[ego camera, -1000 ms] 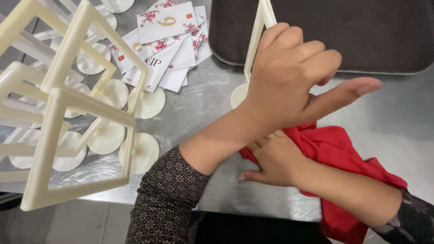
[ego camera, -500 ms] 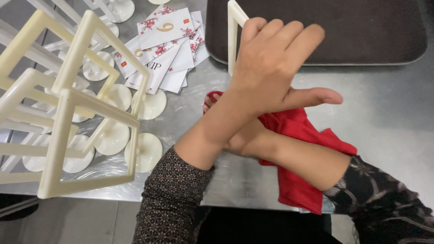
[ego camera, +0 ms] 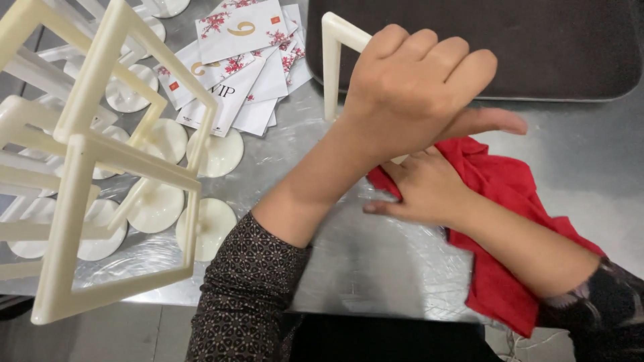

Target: Cleaning white plastic frames using a red cloth and organizing them on a table.

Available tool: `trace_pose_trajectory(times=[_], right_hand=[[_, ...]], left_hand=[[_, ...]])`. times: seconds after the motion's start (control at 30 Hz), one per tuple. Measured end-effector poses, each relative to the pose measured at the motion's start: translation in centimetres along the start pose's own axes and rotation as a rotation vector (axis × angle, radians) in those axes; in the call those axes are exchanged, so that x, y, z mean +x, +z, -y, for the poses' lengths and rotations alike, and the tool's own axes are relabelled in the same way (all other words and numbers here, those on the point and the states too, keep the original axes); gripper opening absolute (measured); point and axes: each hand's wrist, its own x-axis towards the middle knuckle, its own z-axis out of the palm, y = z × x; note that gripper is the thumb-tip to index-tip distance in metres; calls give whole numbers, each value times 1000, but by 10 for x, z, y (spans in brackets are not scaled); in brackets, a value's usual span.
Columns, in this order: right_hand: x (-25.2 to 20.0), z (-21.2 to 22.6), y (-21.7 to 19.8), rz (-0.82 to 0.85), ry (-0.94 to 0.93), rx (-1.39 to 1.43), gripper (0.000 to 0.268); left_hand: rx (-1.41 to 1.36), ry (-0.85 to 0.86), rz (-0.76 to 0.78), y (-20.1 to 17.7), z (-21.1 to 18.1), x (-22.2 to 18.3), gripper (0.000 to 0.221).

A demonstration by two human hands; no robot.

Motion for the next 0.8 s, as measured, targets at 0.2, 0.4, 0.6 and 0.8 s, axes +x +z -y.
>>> trace_pose_trajectory(times=[0.2, 0.4, 0.6, 0.8], right_hand=[[49, -12, 0, 173, 264, 410, 39], [32, -3, 9, -134, 97, 275, 36], [-22, 33, 25, -132, 8, 30, 100], [-16, 62, 34, 56, -48, 172, 70]], left_hand=[[64, -70, 39, -2, -6, -1, 58], [183, -135, 2, 9, -12, -2, 56], [417, -244, 127, 23, -29, -3, 56], [426, -352, 229, 25, -41, -3, 66]])
